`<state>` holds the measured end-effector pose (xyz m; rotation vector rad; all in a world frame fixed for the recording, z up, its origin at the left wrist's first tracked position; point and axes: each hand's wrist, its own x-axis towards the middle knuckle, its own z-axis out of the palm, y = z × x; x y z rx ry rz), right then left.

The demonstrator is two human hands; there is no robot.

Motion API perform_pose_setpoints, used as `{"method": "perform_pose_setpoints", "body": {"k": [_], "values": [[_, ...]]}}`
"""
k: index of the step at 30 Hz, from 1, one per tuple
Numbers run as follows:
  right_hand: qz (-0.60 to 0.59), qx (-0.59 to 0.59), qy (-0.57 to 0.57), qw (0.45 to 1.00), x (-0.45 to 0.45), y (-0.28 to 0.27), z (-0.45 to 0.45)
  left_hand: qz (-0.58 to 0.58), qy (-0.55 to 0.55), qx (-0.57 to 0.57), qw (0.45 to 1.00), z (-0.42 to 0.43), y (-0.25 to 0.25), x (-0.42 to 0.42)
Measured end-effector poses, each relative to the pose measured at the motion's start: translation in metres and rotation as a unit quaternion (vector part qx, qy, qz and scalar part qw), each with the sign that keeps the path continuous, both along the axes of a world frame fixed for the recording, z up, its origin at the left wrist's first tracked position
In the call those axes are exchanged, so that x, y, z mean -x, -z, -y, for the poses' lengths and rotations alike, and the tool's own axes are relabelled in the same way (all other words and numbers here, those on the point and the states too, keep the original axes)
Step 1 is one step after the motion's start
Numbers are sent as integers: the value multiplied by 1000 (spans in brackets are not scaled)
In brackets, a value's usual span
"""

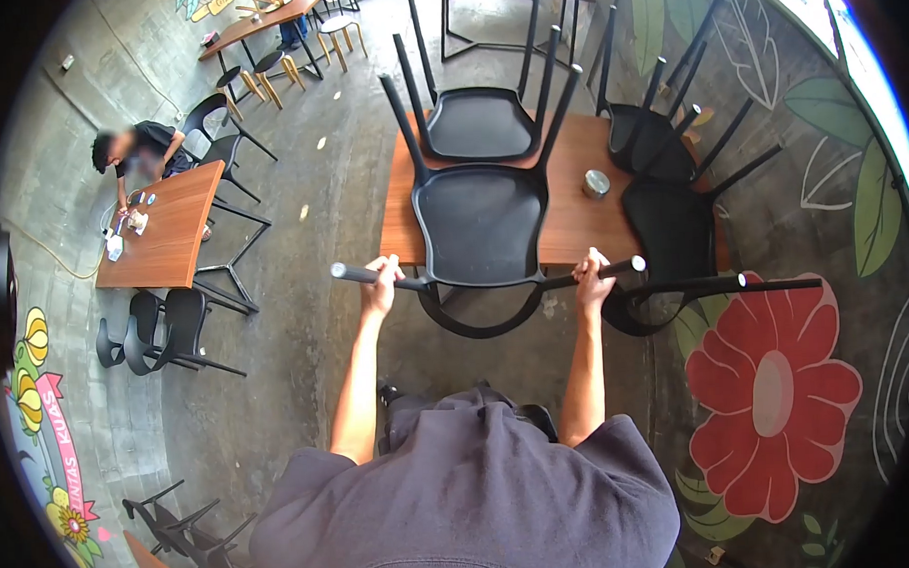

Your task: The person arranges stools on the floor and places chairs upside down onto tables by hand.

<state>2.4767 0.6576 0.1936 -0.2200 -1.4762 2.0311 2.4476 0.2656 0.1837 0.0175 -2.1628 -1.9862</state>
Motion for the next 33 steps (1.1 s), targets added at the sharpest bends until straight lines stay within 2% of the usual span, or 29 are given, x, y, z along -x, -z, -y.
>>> {"method": "perform_pose_setpoints", "body": {"k": [2, 4, 6, 8, 10, 11, 12, 14, 15, 16, 17, 18, 20, 22, 23, 24, 26, 27, 28, 30, 31, 33], "values": [[112, -189, 107, 970, -7, -5, 6, 16, -30, 39, 999, 5, -10, -10], [201, -350, 194, 894, -20, -3, 22, -76, -62, 139, 985, 22, -17, -32], [279, -334, 141, 889, -42, 24, 41, -24, -6, 198, 980, 60, -16, -53], [496, -396, 38, 771, -60, 62, 62, 148, 150, 81, 974, 107, -23, -80], [564, -422, -109, 701, -76, 71, 124, 190, 198, 172, 946, 155, -4, -107], [610, -365, -212, 671, -74, 86, 156, 216, 213, 167, 938, 179, 4, -119], [617, -389, -261, 632, -75, 80, 207, 245, 229, 161, 928, 202, 8, -131], [534, -492, -423, 543, -57, 61, 308, 283, 213, 131, 926, 241, -8, -142], [453, -537, -451, 551, -54, 58, 360, 289, 191, 119, 931, 257, -15, -143], [393, -528, -530, 535, -42, 33, 409, 290, 188, 120, 931, 272, -25, -142], [327, -471, -532, 623, -44, 20, 445, 260, 179, 92, 944, 286, -38, -139], [324, -469, -534, 625, -37, -5, 472, 228, 171, 65, 956, 298, -54, -133], [213, -426, -627, 616, -9, -68, 516, 208, 163, 56, 963, 323, -93, -116], [145, -369, -611, 685, 14, -109, 540, 81, 108, 16, 991, 343, -109, -98], [21, -414, -556, 720, 25, -134, 552, 58, 80, -14, 995, 351, -121, -90], [-27, -423, -539, 728, 34, -162, 561, 26, 50, -55, 997, 356, -140, -83], [-50, -362, -571, 735, 49, -203, 573, -26, 33, -113, 993, 364, -168, -74], [-53, -363, -572, 734, 59, -205, 578, -49, 36, -118, 991, 368, -179, -71], [-57, -310, -610, 727, 69, -204, 582, -72, 41, -121, 989, 372, -186, -65], [-55, -209, -674, 707, 93, -192, 592, -102, 58, -145, 982, 377, -181, -46], [-60, -208, -668, 712, 105, -179, 596, -105, 66, -140, 982, 379, -178, -32], [2, -169, -696, 697, 132, -149, 603, -91, 60, -65, 992, 383, -162, 1]]}}
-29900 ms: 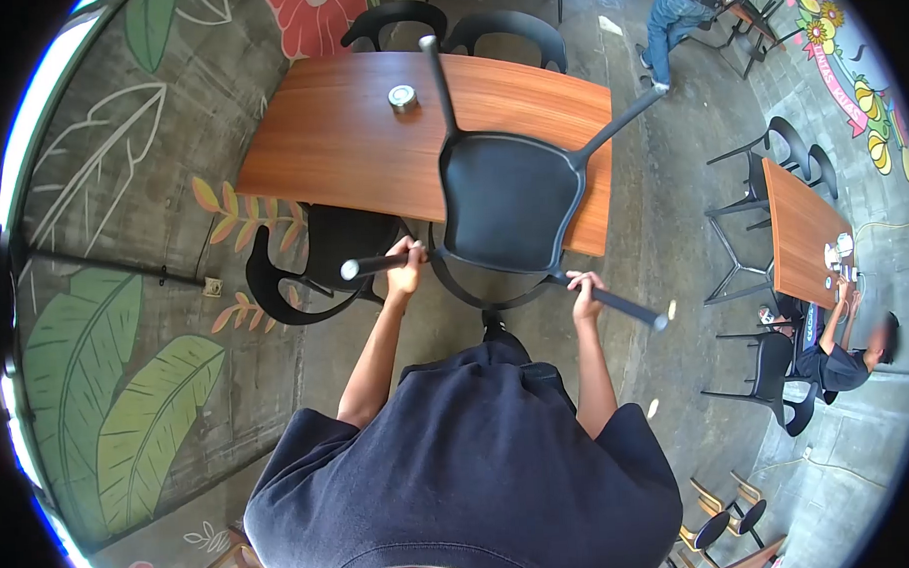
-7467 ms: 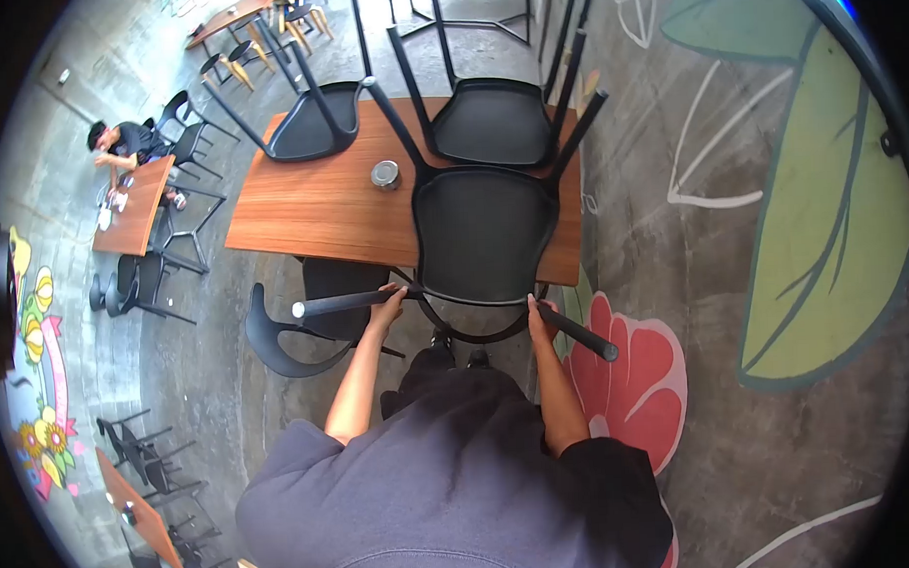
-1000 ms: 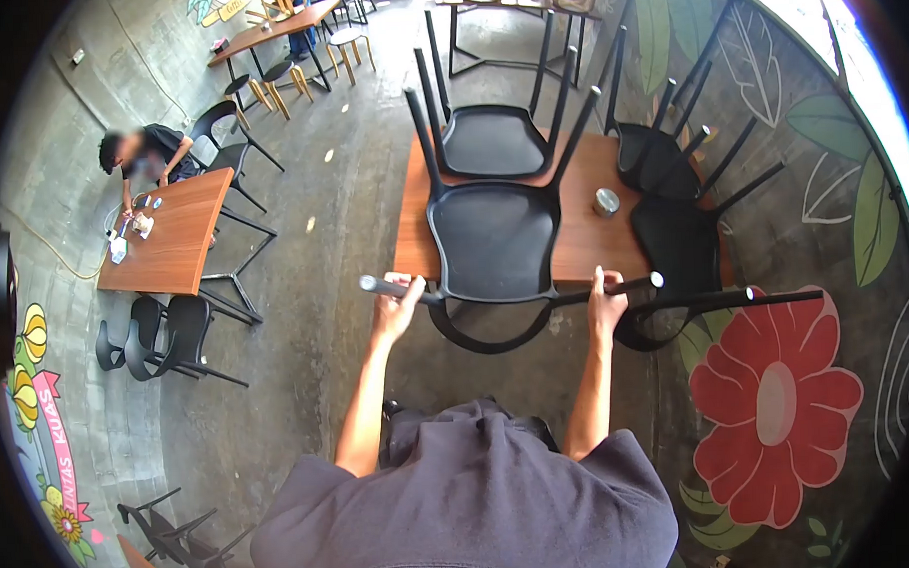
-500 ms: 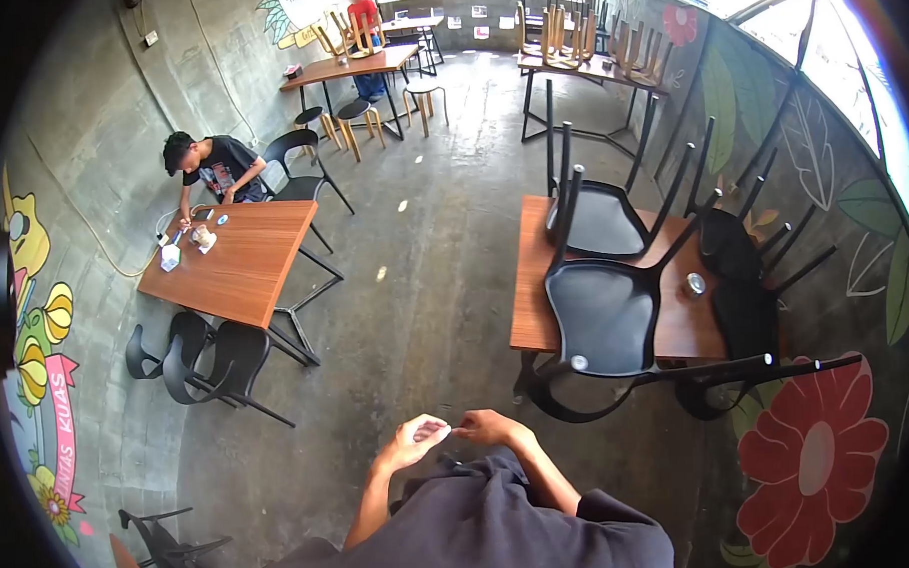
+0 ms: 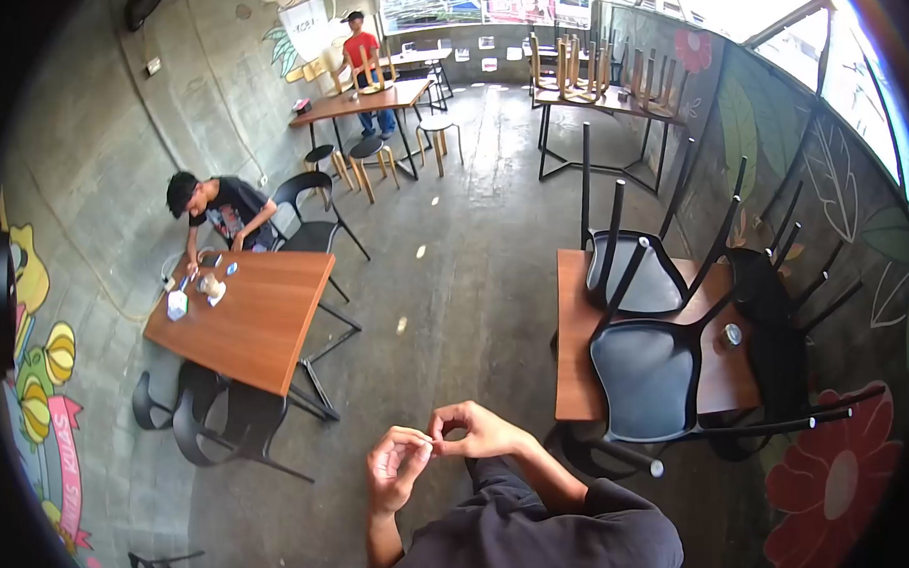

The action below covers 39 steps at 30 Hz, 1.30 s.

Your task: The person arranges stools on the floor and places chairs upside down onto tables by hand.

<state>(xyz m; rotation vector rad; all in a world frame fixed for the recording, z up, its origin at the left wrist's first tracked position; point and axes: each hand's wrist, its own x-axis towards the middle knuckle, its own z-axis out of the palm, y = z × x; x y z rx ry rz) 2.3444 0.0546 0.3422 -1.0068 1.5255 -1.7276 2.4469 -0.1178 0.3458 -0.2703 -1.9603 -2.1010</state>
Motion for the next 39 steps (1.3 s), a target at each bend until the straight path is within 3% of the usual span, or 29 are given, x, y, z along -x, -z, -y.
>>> {"method": "perform_pose_setpoints", "body": {"k": [4, 9, 11, 14, 17, 22, 24, 28, 30, 35, 38, 39], "values": [[-36, -41, 65, 996, 68, 20, 3, 29, -17, 167, 985, 8, -16, 86], [-63, -33, 189, 979, 158, -17, -25, -29, 54, 236, 970, 9, -54, 214], [-18, -81, 233, 969, 196, -2, -43, -32, 62, 314, 947, 11, -60, 259], [-24, -110, 321, 940, 241, 2, -60, -39, 65, 342, 937, 12, -67, 307], [-7, -132, 382, 915, 276, -6, -64, 9, 104, 262, 959, 15, -39, 344], [34, -146, 302, 942, 332, 2, -42, 139, 147, 239, 950, 6, 3, 390], [18, -202, 241, 949, 363, 1, -30, 140, 184, 234, 944, 10, 19, 418], [54, -129, 222, 965, 443, 26, 7, 88, 185, 244, 948, 37, 29, 507], [26, -134, 235, 962, 492, 8, 24, 67, 161, 241, 955, 61, 41, 562], [-72, -110, 350, 927, 597, -24, 52, 75, 166, 207, 961, 95, 1, 705], [-65, -149, 373, 913, 638, -31, 42, 52, 235, 161, 957, 85, -12, 786], [-46, -184, 387, 902, 646, -30, 34, 22, 297, 214, 930, 78, -20, 811]]}}
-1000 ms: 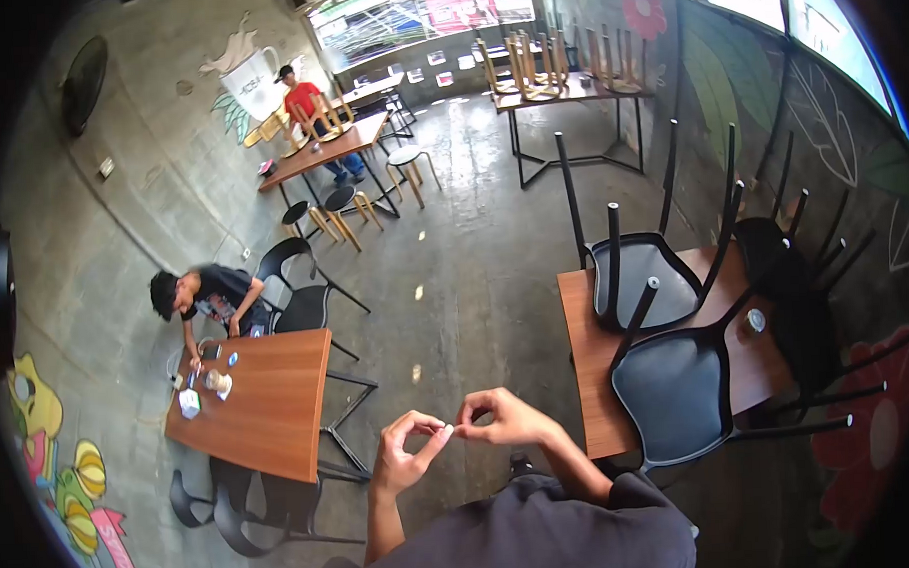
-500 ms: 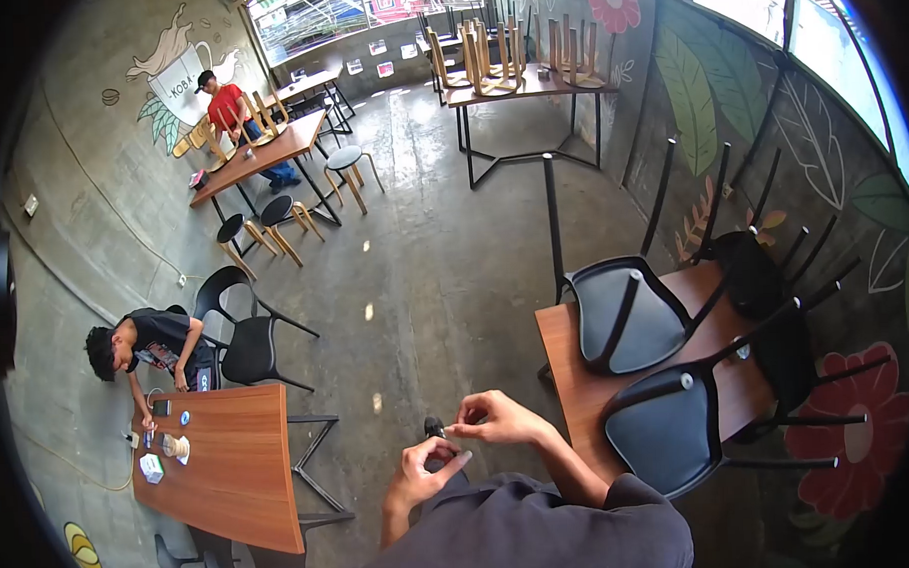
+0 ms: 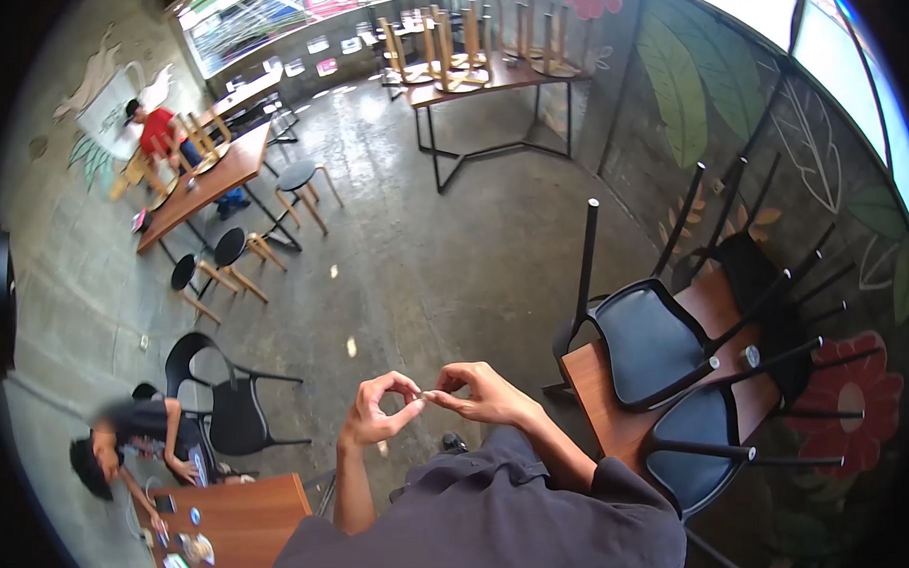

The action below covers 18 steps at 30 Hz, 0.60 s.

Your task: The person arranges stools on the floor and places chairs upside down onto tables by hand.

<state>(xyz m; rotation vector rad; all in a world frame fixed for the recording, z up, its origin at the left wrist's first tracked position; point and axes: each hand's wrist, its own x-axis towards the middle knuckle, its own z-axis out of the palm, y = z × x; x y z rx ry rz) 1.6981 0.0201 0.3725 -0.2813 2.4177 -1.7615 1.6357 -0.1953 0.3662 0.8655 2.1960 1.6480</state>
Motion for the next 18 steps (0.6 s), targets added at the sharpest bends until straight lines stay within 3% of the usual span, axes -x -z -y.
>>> {"method": "perform_pose_setpoints", "body": {"k": [1, 4, 10, 12, 13, 14, 16, 18], "values": [[4, 10, 48, 999, 5, 17, -7, -30, 74, 42, 996, -8, -5, 22], [89, -42, 150, 984, 11, 46, -31, -12, 162, 8, 987, -47, -4, 75], [231, -21, 291, 928, 51, 94, -69, 43, 317, -25, 947, -143, 42, 155], [172, 36, 298, 938, 84, 133, -91, 68, 347, -21, 935, -173, 47, 176], [78, 56, 290, 952, 109, 139, -101, 88, 365, -29, 927, -189, 50, 190], [79, 4, 266, 961, 136, 140, -118, 108, 379, -36, 918, -201, 53, 203], [156, 13, 224, 962, 202, 124, -156, 35, 410, 20, 911, -222, 49, 246], [60, -130, 219, 965, 267, 104, -188, -4, 381, 41, 924, -240, 36, 299]]}}
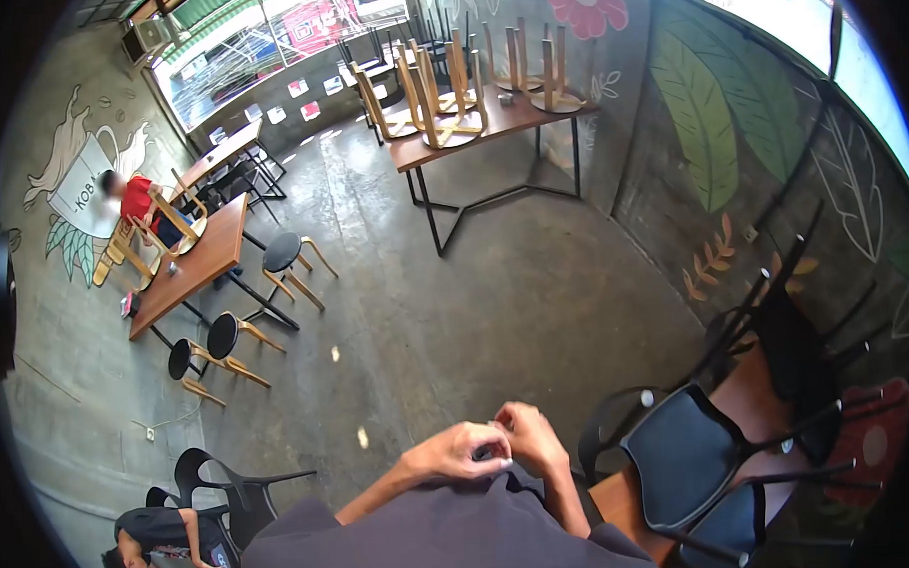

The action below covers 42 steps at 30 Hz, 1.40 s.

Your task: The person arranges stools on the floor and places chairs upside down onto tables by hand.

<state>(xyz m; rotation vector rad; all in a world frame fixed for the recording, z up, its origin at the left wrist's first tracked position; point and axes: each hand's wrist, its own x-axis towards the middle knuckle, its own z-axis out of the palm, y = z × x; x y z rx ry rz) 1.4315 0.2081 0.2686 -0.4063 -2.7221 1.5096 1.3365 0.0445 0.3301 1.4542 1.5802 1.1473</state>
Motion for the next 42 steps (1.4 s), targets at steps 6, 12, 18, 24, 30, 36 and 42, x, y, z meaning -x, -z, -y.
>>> {"method": "perform_pose_setpoints", "body": {"k": [6, 12, 18, 24, 30, 36, 42], "values": [[-119, 40, 30, 992, 171, -96, -103, -133, -234, 18, 963, -39, -54, 145], [-230, 72, 119, 963, 264, -125, -172, 34, -455, -49, 888, -75, -19, 219], [-128, 239, 10, 962, 329, -82, -210, 32, -178, 63, 981, -142, 16, 309], [-95, 180, 86, 975, 390, -77, -302, 14, -32, 31, 999, -278, 20, 443], [-104, 93, 307, 941, 406, -83, -405, 25, 25, -96, 995, -452, -41, 528], [-137, 159, 491, 845, 391, -20, -443, 33, 189, -103, 976, -575, -35, 549], [-82, 247, 531, 807, 402, 59, -495, 82, 330, 42, 940, -644, 30, 522]]}}
